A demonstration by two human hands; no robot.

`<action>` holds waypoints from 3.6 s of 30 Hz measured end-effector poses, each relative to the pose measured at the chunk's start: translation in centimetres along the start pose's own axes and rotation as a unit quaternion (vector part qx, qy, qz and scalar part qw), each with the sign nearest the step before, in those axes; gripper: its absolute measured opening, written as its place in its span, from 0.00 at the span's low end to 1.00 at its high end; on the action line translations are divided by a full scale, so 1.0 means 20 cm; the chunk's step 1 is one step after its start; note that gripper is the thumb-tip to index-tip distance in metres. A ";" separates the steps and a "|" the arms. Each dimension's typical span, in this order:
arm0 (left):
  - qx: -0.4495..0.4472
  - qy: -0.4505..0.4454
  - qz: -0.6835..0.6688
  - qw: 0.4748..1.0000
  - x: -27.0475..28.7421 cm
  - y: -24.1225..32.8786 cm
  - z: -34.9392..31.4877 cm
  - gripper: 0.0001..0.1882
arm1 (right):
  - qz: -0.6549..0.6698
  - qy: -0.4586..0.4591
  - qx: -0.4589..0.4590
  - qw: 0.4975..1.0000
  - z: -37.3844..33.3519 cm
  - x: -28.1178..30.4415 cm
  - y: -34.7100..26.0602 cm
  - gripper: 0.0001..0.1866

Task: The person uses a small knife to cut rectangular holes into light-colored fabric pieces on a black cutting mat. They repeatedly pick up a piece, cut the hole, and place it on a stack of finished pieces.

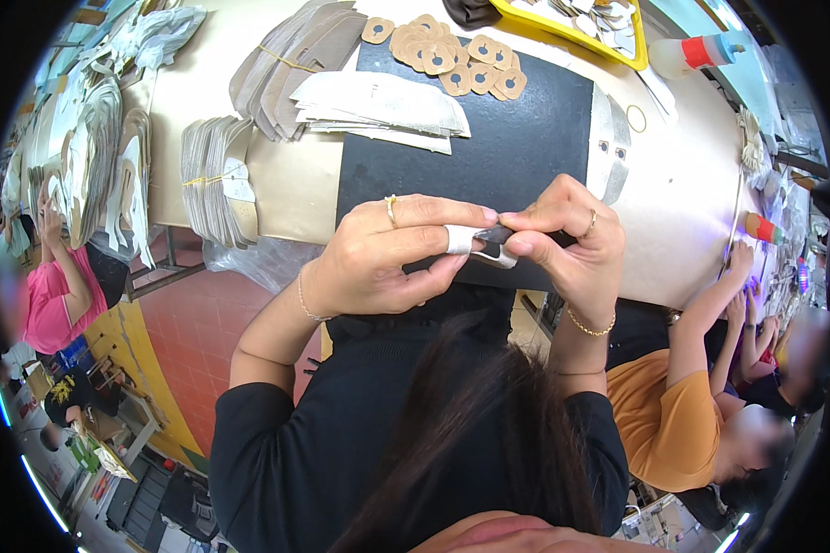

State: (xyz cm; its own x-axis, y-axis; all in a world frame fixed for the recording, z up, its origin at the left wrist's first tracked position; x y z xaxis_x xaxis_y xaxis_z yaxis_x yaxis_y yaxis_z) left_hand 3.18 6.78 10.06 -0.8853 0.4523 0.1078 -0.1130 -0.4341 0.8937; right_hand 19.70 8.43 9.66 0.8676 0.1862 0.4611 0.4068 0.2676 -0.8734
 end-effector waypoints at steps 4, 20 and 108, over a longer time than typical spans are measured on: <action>0.006 -0.007 0.009 1.000 0.00 0.00 0.00 0.12 | 0.009 -0.003 -0.012 1.000 0.00 0.00 0.01 0.10; 0.216 0.046 -0.137 0.966 0.05 -0.19 -0.06 0.09 | 0.279 0.071 -0.173 0.942 -0.06 -0.05 0.41 0.16; 0.286 0.103 -0.079 0.949 0.02 -0.29 -0.20 0.16 | 0.047 0.184 -0.140 0.972 0.23 0.12 0.66 0.12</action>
State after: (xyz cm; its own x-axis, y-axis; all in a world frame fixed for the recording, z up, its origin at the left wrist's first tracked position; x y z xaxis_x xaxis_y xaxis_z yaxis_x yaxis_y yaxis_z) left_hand 1.75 6.40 3.19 -0.9539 0.2887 -0.0823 -0.0406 0.1476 0.9882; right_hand 25.85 16.73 -0.13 0.9271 -0.1666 0.3358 0.3386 -0.0123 -0.9408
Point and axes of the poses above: each hand's wrist, its own z-axis towards the middle knuckle, its own x-axis out of the back of the hand, y = z × x, the point moved 8 cm from there along z, towards the middle knuckle, and after that the axes turned 13 degrees about -z, right-handed, at the moved point
